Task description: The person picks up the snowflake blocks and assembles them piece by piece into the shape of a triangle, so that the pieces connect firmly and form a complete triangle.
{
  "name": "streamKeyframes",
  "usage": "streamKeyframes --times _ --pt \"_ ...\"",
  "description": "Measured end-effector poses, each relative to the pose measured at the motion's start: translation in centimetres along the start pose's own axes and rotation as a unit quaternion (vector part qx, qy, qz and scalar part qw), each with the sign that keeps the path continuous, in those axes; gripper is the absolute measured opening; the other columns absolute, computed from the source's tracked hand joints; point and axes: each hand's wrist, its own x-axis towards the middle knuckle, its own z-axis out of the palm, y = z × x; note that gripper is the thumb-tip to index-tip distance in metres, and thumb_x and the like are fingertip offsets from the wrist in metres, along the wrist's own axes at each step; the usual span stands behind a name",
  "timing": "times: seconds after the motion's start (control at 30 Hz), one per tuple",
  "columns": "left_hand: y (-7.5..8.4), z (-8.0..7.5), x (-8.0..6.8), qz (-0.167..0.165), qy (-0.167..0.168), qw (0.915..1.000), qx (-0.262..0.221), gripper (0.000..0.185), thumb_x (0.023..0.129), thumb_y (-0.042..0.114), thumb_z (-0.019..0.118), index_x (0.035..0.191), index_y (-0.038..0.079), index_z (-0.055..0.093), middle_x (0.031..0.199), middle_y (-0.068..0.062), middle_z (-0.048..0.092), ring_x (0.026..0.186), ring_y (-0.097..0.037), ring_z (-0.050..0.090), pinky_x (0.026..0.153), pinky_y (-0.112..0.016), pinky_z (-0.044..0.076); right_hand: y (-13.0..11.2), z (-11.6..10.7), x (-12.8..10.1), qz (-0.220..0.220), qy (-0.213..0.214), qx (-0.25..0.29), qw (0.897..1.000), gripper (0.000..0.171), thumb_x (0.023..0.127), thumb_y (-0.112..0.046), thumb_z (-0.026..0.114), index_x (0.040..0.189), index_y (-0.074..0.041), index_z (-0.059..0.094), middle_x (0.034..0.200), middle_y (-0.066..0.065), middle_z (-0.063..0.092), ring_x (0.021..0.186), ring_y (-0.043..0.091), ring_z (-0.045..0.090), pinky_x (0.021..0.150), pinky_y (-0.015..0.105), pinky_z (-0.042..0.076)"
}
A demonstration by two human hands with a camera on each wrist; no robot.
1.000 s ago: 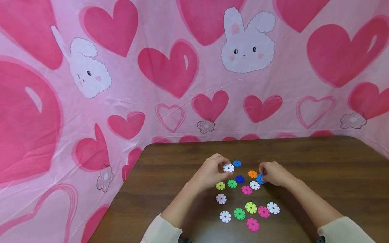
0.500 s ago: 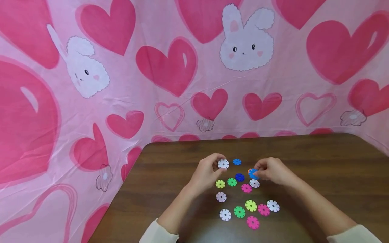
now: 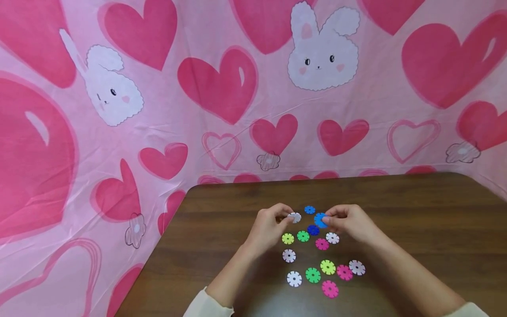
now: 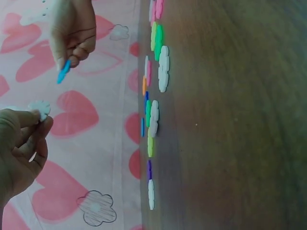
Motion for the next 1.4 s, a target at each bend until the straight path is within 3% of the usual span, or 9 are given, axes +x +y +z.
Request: streamKeyframes --times 0.47,0.6,0.83,1.17,1.4 --pt "0.0 0.9 -0.4 -0.013 0.0 0.9994 -0.033 0.007 0.086 0.007 0.068 0.091 0.002 0.066 0.085 -0.007 0.072 0.074 -0.013 0.066 0.068 -0.021 0.052 -1.7 1.9 -0.2 0.055 0.006 0.13 0.99 0.032 0.092 -0.015 0.063 0.1 0.015 0.061 0.074 0.013 0.066 0.064 0.02 0.064 0.063 0.033 0.056" --pt "0.0 0.9 -0.4 -0.006 -0.002 0.9993 -0.037 0.007 0.086 0.006 0.068 0.09 0.002 0.066 0.085 -0.008 0.072 0.074 -0.019 0.068 0.067 -0.02 0.052 -1.6 2.2 -0.1 0.065 0.0 0.141 0.988 0.029 0.092 -0.014 0.062 0.097 0.014 0.061 0.073 0.011 0.065 0.063 0.017 0.063 0.064 0.034 0.056" --pt "0.0 0.9 -0.5 0.017 -0.011 0.9997 -0.016 0.005 0.085 0.004 0.068 0.088 0.0 0.067 0.083 -0.008 0.072 0.071 -0.006 0.064 0.066 -0.017 0.051 -1.5 2.5 0.0 0.073 -0.027 0.158 0.984 0.025 0.092 -0.012 0.06 0.094 0.013 0.061 0.07 0.007 0.064 0.061 0.013 0.062 0.062 0.031 0.056" --pt "-0.2 1.0 -0.7 0.042 -0.013 0.999 -0.006 0.004 0.084 0.002 0.068 0.086 -0.001 0.067 0.082 -0.008 0.072 0.071 -0.005 0.066 0.067 -0.02 0.053 -1.2 2.7 0.1 0.082 -0.058 0.194 0.976 0.018 0.093 -0.01 0.058 0.088 0.007 0.062 0.069 0.004 0.065 0.059 0.008 0.061 0.061 0.026 0.055" --pt "-0.4 1.2 -0.9 0.043 -0.013 0.999 -0.01 0.005 0.084 0.004 0.069 0.086 -0.001 0.067 0.08 -0.009 0.072 0.069 -0.018 0.068 0.065 -0.019 0.052 -1.1 2.7 0.2 0.092 -0.081 0.2 0.972 0.017 0.092 -0.01 0.059 0.088 0.006 0.063 0.069 0.004 0.064 0.059 0.009 0.061 0.061 0.026 0.055"
